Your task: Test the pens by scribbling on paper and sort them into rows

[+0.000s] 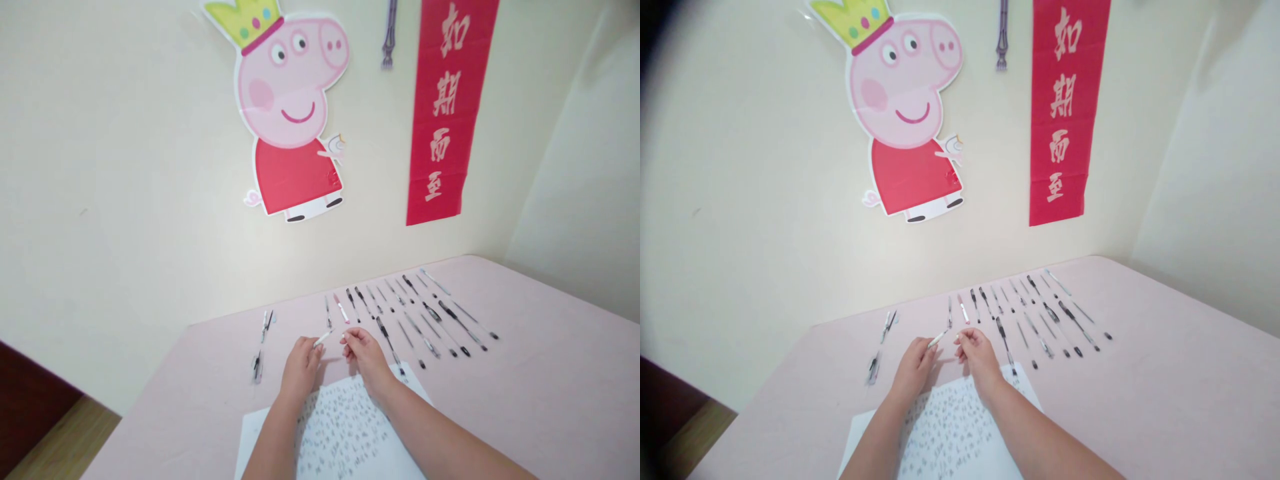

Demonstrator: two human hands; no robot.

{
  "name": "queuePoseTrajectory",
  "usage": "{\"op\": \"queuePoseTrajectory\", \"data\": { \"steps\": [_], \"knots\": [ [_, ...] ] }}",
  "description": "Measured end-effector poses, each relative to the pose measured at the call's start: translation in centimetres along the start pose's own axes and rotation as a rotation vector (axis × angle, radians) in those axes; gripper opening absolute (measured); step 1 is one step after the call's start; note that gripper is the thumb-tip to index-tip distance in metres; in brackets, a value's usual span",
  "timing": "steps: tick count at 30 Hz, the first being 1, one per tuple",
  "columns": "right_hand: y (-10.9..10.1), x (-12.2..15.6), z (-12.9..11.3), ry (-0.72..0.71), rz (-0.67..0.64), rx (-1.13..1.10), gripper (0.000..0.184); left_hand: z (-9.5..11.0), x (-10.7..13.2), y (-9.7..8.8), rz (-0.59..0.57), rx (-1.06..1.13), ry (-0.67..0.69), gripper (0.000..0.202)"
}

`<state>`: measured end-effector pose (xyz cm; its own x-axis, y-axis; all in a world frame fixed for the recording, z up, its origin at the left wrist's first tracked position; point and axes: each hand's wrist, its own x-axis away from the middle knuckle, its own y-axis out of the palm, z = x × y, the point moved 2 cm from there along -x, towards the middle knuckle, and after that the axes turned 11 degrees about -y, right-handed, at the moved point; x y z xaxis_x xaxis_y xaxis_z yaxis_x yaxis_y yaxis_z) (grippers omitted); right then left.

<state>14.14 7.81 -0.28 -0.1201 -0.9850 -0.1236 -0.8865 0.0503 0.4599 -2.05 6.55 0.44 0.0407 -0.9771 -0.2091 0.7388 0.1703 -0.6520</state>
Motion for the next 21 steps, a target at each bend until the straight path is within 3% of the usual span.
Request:
{"op": "queuePoseTrajectory", "data": {
  "steps": [8, 21],
  "knots": [
    [0.12, 0.08, -0.05, -0.039, -0.015, 0.060, 0.021, 0.36, 0.42, -0.16, 0.016, -0.244, 0.007, 0.028],
    [0.17, 0.00, 0.31, -0.053, -0.062, 0.102, 0.025, 0.81, 0.59, -0.04, -0.036, -0.272, 0.027, 0.029]
  ]
}}
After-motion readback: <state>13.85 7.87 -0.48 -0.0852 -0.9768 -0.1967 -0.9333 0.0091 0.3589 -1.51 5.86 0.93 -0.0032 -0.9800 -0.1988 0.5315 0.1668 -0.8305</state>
